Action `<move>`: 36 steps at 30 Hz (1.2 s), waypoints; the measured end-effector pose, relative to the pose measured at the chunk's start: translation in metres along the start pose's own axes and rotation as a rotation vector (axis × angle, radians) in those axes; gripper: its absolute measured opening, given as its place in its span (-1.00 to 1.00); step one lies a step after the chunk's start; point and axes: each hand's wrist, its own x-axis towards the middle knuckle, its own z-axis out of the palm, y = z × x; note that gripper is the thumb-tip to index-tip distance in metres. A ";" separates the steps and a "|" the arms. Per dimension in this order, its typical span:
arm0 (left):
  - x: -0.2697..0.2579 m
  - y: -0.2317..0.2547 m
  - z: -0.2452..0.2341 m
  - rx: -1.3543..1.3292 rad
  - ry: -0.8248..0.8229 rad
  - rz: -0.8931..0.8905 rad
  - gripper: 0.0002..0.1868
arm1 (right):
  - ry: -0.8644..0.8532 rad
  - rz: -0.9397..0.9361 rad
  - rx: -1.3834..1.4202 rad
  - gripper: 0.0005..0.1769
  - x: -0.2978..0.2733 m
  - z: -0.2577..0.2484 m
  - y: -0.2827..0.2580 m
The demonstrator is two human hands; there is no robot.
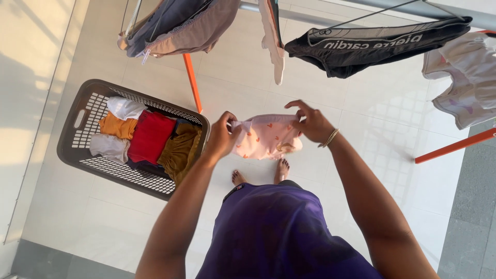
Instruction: Removing dry laundry from a rack, folding each item, and placing them into a laundry basket.
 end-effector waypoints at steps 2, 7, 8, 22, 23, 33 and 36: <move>-0.003 0.013 0.017 -0.032 0.032 -0.020 -0.76 | -0.035 0.014 0.001 -0.54 -0.007 0.006 -0.013; -0.019 0.048 0.042 -0.169 0.094 -0.003 -0.64 | -0.185 0.019 0.075 -0.64 -0.029 0.013 -0.050; -0.019 0.053 0.045 -0.204 0.094 0.013 -0.64 | -0.260 -0.014 0.121 -0.58 -0.032 0.011 -0.061; -0.026 0.075 0.059 -0.373 0.083 0.193 -0.60 | 0.211 -0.519 -0.232 -0.81 -0.013 0.018 -0.049; -0.027 0.077 0.059 -0.363 0.066 0.199 -0.63 | 0.178 -0.558 -0.208 -0.80 -0.013 0.016 -0.050; -0.050 0.035 0.042 -0.462 0.293 0.069 -0.73 | -0.307 -0.675 -0.321 -0.77 0.018 0.010 -0.035; -0.068 0.045 0.015 -0.356 0.416 0.062 -0.76 | -0.187 -0.727 -0.355 -0.87 0.020 0.015 -0.075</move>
